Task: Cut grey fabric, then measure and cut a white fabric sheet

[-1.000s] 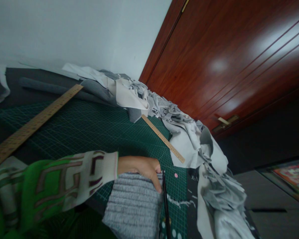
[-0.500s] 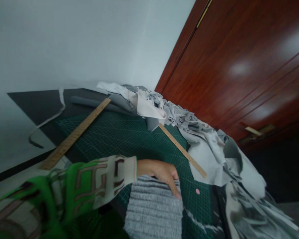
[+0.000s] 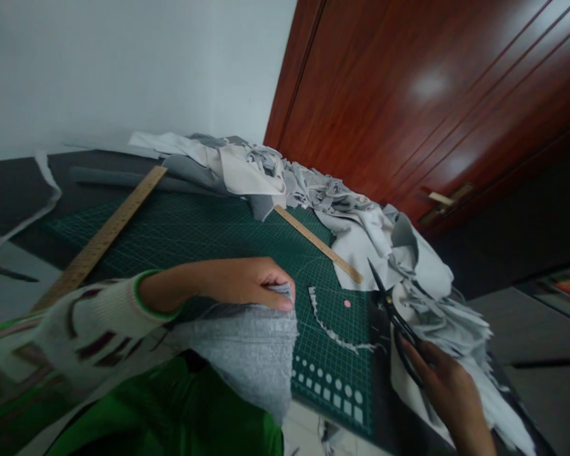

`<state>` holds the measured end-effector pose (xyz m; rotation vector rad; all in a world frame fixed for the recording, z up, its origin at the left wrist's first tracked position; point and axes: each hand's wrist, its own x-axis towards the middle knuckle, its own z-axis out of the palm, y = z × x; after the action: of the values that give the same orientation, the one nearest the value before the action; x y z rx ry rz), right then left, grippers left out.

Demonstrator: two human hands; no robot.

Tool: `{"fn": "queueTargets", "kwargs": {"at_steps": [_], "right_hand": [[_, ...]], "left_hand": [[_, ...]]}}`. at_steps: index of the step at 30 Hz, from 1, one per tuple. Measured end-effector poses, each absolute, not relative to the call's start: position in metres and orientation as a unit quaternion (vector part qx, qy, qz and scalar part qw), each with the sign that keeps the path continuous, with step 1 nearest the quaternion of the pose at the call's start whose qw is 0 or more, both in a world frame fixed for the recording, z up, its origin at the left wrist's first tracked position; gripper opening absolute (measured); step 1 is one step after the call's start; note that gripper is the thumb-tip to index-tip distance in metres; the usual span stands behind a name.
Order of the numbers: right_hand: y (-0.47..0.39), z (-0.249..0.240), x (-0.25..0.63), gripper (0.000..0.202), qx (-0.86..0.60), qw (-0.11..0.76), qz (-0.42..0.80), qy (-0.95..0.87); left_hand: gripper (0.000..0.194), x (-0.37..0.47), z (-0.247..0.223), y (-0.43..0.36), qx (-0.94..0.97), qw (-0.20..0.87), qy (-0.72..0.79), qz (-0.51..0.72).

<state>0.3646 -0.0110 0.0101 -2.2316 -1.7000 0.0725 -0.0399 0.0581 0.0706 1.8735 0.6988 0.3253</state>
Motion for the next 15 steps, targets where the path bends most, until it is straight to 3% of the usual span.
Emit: {"fn": "queueTargets", "kwargs": {"at_steps": [5,8,15], "right_hand": [[0.011,-0.007,0.365,0.091,-0.753,0.133,-0.055,-0.643],[0.017,-0.02,0.37,0.089,-0.712,0.137,-0.095,-0.683],[0.03,-0.028,0.382,0.049,-0.701,0.108,-0.101,-0.697]], "left_hand": [[0.029,-0.044,0.065,0.052,0.798,0.518,0.291,0.104],[0.028,-0.045,0.07,0.053,0.814,0.493,0.28,0.128],[0.025,-0.048,0.114,0.053,0.821,0.436,0.302,0.213]]}}
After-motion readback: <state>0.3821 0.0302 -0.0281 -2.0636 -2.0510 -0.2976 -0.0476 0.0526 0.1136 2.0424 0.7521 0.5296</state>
